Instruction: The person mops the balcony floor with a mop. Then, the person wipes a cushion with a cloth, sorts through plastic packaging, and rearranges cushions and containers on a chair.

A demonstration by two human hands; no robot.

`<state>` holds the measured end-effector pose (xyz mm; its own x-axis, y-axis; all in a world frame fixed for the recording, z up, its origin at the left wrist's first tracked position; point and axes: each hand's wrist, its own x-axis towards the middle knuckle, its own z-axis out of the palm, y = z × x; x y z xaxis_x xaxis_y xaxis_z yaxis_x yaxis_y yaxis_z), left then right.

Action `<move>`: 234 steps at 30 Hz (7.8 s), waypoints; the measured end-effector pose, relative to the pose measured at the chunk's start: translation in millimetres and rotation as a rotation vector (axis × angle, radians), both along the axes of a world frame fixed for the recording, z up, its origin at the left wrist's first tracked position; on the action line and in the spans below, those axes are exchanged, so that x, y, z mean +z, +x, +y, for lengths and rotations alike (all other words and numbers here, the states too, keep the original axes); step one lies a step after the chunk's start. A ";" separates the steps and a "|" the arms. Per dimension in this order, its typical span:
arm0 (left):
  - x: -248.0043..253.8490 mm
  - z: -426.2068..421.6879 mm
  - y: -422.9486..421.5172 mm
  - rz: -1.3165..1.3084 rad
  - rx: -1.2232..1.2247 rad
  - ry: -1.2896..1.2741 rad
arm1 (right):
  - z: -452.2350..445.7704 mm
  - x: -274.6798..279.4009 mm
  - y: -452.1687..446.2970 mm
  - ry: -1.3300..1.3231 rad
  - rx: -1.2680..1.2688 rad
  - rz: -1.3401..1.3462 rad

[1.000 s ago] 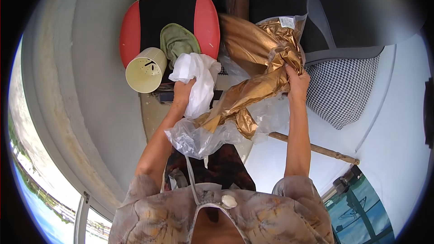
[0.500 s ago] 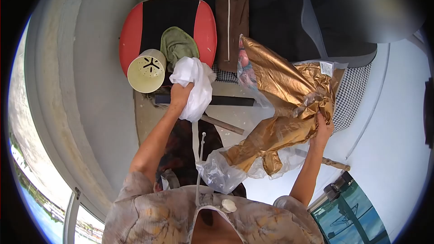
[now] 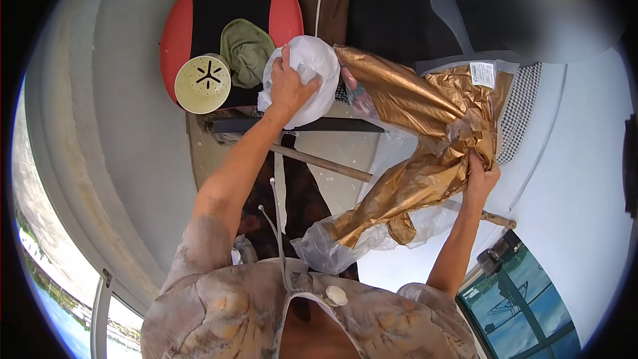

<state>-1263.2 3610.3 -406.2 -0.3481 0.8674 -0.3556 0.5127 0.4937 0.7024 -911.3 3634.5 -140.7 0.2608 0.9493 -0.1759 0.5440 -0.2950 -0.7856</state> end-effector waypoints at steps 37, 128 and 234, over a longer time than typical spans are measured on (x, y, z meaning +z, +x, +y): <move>27.2 33.0 131.7 -1.780 0.279 -0.419 | 17.9 70.1 117.7 -0.033 -0.029 0.174; 154.3 -74.1 -1.4 -0.870 0.128 0.111 | -3.7 -32.3 -25.2 -0.501 0.028 0.623; 84.7 4.9 -52.3 -1.151 0.735 -0.111 | 145.7 -57.0 -61.6 -0.105 -0.265 0.517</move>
